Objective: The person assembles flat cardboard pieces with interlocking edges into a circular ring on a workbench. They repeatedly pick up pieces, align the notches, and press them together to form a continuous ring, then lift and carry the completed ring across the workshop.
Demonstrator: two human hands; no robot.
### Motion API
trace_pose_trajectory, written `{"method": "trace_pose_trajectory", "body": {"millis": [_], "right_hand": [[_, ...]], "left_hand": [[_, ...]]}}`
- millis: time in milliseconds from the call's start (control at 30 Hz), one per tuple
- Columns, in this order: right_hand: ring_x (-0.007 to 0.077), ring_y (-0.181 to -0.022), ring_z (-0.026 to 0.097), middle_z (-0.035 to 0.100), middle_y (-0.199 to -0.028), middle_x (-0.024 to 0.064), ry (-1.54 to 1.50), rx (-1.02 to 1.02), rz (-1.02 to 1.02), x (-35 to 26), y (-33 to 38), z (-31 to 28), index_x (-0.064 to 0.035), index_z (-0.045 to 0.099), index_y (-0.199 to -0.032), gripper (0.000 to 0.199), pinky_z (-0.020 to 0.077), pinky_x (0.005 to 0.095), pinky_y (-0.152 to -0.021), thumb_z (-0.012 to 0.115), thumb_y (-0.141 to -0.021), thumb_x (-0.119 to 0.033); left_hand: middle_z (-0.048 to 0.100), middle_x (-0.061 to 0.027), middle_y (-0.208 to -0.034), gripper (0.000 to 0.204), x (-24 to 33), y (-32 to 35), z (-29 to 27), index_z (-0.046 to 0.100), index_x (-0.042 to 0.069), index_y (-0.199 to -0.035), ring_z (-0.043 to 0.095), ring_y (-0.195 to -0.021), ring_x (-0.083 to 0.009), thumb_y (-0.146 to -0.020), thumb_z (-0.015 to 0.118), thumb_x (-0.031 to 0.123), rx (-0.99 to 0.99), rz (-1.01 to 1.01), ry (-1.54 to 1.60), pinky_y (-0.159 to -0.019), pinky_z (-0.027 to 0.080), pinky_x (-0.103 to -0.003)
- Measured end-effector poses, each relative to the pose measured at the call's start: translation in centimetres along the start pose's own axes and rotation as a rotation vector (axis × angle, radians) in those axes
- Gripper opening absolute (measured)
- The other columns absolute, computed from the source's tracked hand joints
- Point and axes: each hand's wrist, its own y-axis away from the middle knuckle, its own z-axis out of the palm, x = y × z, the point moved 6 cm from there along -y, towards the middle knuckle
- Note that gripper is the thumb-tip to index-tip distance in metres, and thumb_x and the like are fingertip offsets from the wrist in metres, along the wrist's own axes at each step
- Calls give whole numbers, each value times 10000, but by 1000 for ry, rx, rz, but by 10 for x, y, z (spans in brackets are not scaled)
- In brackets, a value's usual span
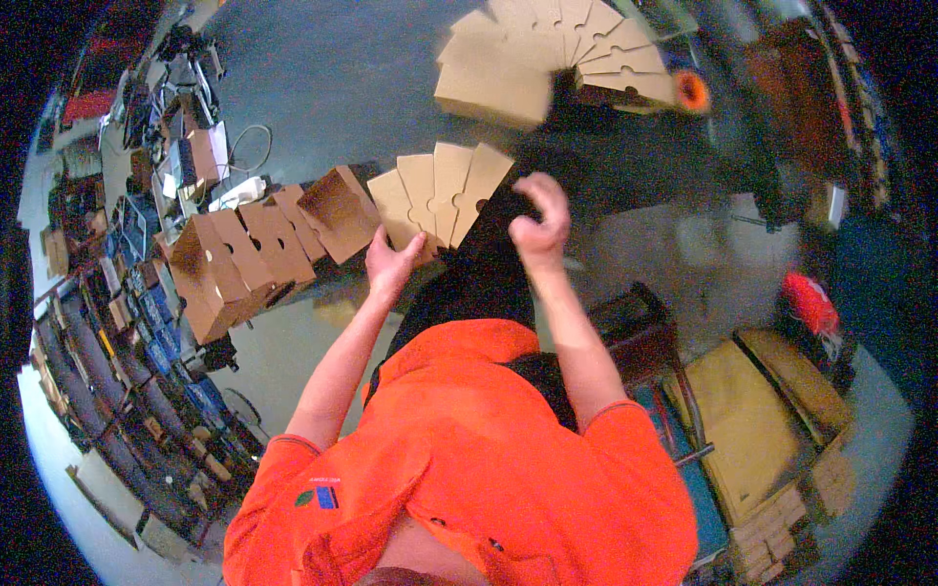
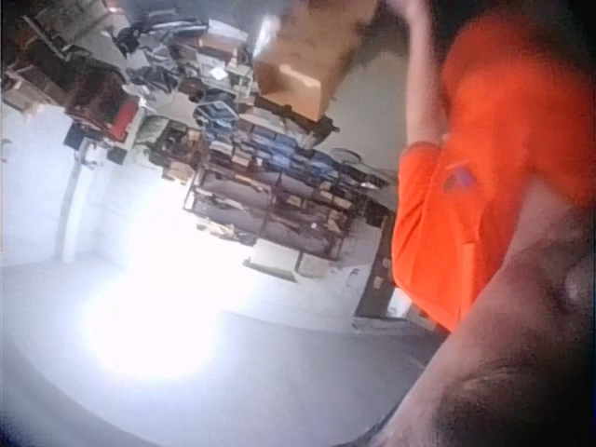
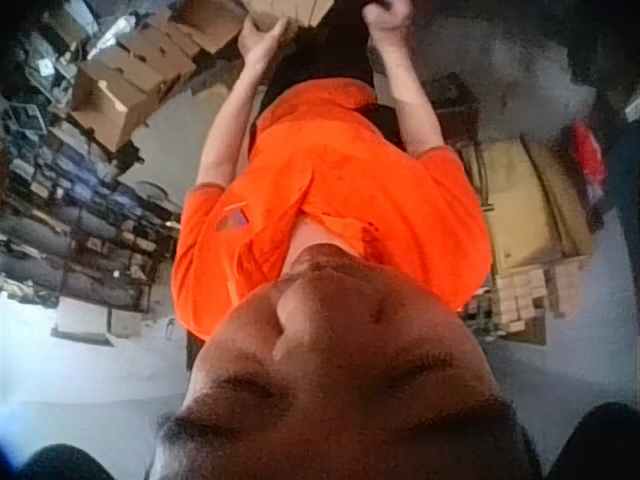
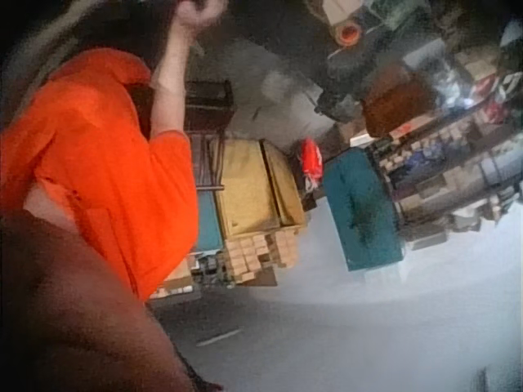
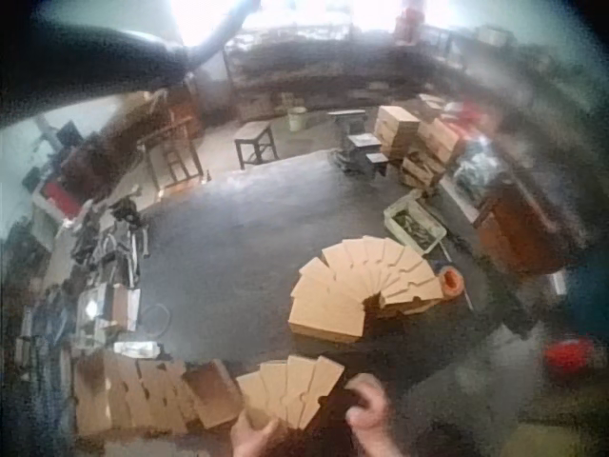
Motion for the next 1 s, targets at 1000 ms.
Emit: {"method": "trace_pose_trajectory", "body": {"millis": [1000], "right_hand": [[267, -1165, 531, 610, -1167, 124, 804, -1571, -225, -113, 149, 361, -62, 647, -1087, 439, 368, 538, -976, 571, -712, -277]], "left_hand": [[667, -154, -919, 372, -163, 72, -25, 606, -22, -1087, 636, -862, -252, -926, 551, 309, -85, 51, 367, -789, 492, -373]]}}
